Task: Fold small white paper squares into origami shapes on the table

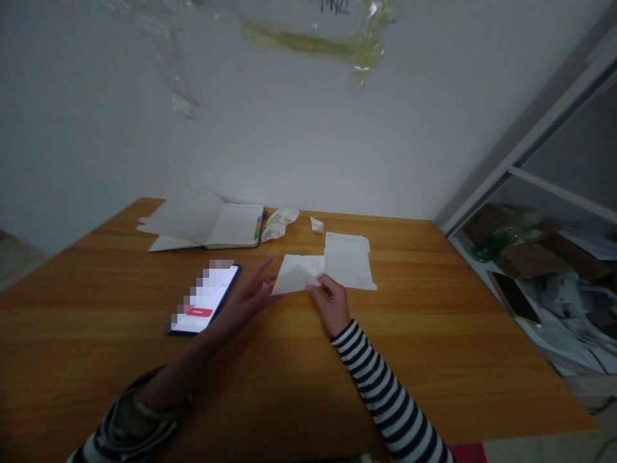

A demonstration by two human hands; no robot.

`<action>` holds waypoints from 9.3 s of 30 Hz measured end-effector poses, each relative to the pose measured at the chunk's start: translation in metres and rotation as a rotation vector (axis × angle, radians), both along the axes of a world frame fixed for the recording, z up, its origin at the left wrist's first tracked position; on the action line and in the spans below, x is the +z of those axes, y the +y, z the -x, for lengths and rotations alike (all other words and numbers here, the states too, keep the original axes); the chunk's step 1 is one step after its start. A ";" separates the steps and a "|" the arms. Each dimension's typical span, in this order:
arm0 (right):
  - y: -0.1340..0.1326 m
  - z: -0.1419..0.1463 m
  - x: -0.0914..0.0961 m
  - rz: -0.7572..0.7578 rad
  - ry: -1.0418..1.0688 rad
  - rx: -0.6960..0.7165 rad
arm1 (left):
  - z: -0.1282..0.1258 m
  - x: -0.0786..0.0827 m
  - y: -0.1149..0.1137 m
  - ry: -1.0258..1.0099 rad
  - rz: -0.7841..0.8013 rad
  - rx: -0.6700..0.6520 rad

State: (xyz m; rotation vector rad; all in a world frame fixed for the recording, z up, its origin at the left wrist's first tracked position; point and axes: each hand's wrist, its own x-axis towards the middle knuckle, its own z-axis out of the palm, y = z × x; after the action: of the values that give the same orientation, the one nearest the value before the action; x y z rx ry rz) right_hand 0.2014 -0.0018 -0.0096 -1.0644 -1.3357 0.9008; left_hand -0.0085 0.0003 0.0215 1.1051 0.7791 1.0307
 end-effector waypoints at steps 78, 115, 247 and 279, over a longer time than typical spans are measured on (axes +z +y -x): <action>-0.013 0.032 -0.006 0.467 0.419 0.113 | -0.016 -0.005 -0.008 0.089 0.113 0.331; -0.012 0.035 -0.008 0.362 0.379 0.271 | -0.007 -0.017 0.000 0.066 0.081 0.322; -0.004 0.035 -0.017 0.213 0.374 -0.103 | -0.019 -0.033 -0.002 -0.145 0.275 0.204; -0.017 0.010 0.002 -0.474 -0.816 -0.226 | -0.003 -0.023 0.007 0.007 0.176 0.135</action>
State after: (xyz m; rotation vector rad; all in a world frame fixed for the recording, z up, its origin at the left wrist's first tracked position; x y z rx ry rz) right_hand 0.1915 -0.0184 -0.0074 -1.2088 -1.9120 -0.0747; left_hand -0.0058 0.0069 -0.0011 0.9162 0.9421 1.0492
